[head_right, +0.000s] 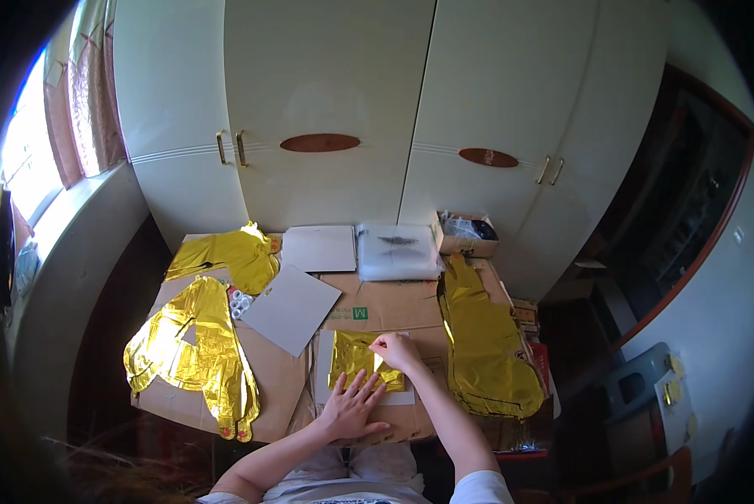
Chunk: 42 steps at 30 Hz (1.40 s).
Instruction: Folding and preparing gold-colored foil bags at a workstation.
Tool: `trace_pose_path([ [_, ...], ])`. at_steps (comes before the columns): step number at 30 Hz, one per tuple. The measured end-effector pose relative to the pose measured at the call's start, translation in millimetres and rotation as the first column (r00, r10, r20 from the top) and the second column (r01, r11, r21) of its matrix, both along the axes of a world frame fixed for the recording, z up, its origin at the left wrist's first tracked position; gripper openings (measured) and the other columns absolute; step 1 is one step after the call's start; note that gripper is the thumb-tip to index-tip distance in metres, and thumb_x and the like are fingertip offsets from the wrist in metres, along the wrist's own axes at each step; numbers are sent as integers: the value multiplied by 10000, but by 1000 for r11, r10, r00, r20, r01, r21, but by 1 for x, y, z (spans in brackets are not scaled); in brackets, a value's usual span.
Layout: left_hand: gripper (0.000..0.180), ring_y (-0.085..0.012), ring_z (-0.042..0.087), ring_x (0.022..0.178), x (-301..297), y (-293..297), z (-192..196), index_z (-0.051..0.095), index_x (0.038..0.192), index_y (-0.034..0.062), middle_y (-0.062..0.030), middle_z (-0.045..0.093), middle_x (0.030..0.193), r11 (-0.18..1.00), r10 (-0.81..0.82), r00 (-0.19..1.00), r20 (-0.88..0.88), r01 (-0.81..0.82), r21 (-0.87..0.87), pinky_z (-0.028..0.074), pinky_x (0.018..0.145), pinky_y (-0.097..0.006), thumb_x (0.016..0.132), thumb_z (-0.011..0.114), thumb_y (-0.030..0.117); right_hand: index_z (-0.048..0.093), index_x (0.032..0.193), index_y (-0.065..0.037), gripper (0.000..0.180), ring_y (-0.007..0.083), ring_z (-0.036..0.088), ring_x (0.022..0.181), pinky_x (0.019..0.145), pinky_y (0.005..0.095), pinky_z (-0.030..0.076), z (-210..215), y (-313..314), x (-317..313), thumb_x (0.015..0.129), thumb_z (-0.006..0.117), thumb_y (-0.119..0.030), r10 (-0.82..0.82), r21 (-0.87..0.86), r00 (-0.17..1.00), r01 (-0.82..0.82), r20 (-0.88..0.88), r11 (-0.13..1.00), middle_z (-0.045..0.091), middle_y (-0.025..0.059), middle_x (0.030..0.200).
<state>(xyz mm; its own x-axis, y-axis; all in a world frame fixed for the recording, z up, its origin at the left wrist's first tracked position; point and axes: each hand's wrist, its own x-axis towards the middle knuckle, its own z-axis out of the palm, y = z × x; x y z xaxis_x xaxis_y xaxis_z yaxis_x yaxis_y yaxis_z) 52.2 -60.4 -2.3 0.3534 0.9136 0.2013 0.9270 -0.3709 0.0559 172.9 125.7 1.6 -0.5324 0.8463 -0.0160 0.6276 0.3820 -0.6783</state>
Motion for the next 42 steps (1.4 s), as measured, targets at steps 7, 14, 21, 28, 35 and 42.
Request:
trace_pose_path([
  [7, 900, -348, 266, 1432, -1, 0, 2, 361, 1475, 111, -143, 337, 1529, 1000, 6, 1000, -13, -6, -4, 154, 1134, -594, 860, 328, 768, 675, 801, -161, 230, 259, 598, 954, 841, 448, 435, 12, -11, -8, 763, 748, -375, -70, 393, 967, -34, 246, 919, 656, 23, 882],
  [14, 905, -340, 294, 1421, 0, 1, 4, 383, 1463, 108, -145, 365, 1512, 1000, -2, 1000, -2, 2, 4, 161, 1130, -593, 854, 327, 775, 630, 819, -150, 163, 263, 563, 956, 838, 418, 429, 5, -18, 2, 786, 739, -267, 7, 567, 996, -60, 94, 822, 603, 39, 886],
  [21, 911, -342, 299, 1418, 0, -1, 4, 388, 1459, 108, -145, 377, 1504, 1000, 15, 1000, 5, -15, 9, 168, 1127, -595, 847, 339, 780, 647, 952, -44, 99, 306, 639, 843, 731, 376, 509, 6, -50, 39, 866, 636, -91, 5, 448, 952, 139, -306, 883, 647, 112, 900],
  [28, 917, -346, 296, 1414, 1, 2, 8, 375, 1468, 120, -145, 358, 1513, 1000, 3, 1000, -7, -3, -20, 177, 1120, -605, 835, 362, 782, 649, 1058, -3, 208, 175, 681, 760, 687, 294, 532, -23, -41, 77, 896, 641, -133, -59, 81, 903, 103, -426, 991, 706, 127, 925],
  [35, 921, -347, 304, 1411, 2, 4, 7, 372, 1472, 129, -138, 355, 1516, 1000, -2, 999, -36, 1, -21, 184, 1116, -608, 830, 363, 788, 656, 1114, -60, 373, 318, 595, 1038, 911, 415, 472, -12, -25, 38, 793, 726, -237, 103, 475, 990, -47, -93, 879, 681, 111, 1064],
  [42, 921, -352, 293, 1416, 1, 3, 8, 363, 1477, 131, -140, 346, 1522, 1000, 0, 999, -42, -1, -24, 182, 1115, -615, 832, 358, 789, 683, 1051, -58, 277, 287, 665, 856, 782, 376, 522, -4, -27, 18, 836, 687, -232, -22, 212, 995, 42, -100, 976, 710, 114, 910],
])
